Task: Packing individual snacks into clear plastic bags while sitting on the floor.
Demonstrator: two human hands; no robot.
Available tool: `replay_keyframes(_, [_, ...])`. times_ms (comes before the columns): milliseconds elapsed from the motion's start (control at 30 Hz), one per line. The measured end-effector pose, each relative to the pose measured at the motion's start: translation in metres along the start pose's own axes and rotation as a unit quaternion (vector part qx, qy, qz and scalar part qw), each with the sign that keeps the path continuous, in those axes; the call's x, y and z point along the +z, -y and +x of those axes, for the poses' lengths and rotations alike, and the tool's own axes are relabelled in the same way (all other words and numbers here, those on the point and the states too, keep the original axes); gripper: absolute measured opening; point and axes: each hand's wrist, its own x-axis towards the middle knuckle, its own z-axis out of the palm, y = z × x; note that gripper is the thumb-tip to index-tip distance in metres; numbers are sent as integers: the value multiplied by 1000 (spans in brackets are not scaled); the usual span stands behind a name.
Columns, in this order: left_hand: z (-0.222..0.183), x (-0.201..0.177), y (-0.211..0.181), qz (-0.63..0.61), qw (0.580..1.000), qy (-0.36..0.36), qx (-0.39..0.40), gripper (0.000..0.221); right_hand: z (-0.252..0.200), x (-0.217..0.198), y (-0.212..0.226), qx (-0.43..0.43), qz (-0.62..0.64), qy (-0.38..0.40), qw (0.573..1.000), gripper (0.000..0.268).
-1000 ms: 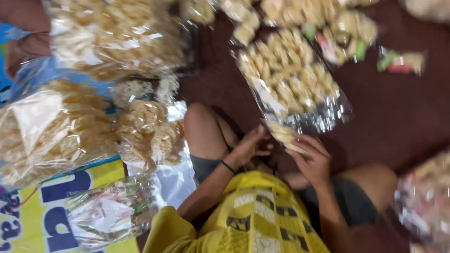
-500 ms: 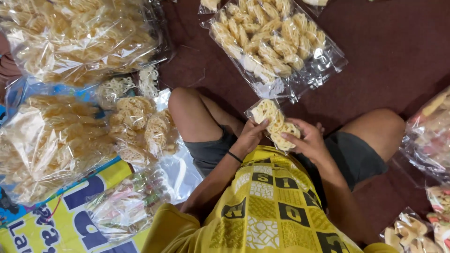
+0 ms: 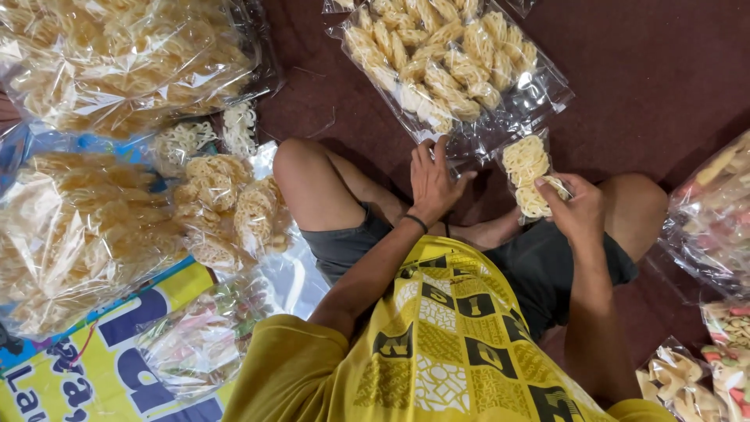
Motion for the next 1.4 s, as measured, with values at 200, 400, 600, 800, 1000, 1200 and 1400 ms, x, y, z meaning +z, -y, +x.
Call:
replay_keyframes(200, [10, 29, 30, 69, 988, -102, 98, 21, 14, 20, 7, 8, 23, 104, 994, 59])
replay_keyframes(400, [0, 1, 8, 26, 989, -116, 91, 15, 35, 47, -11, -27, -48, 97, 994, 64])
replay_keyframes(600, [-1, -2, 9, 20, 990, -116, 77, 16, 55, 66, -9, -60, 31, 116, 991, 55])
replay_keyframes(800, [-2, 0, 10, -30, 990, -77, 112, 5, 78, 123, -22, -179, -7, 98, 979, 51])
replay_keyframes(1000, [-10, -17, 4, -200, 973, -61, -101, 35, 86, 152, -16, -368, 20, 137, 919, 53])
replay_keyframes(1200, [-13, 63, 88, -442, 801, 33, -403, 62, 58, 138, 5, -354, 12, 203, 913, 61])
replay_keyframes(1400, [-11, 56, 73, -422, 855, -67, -292, 35, 42, 153, 24, -375, -49, 178, 909, 59])
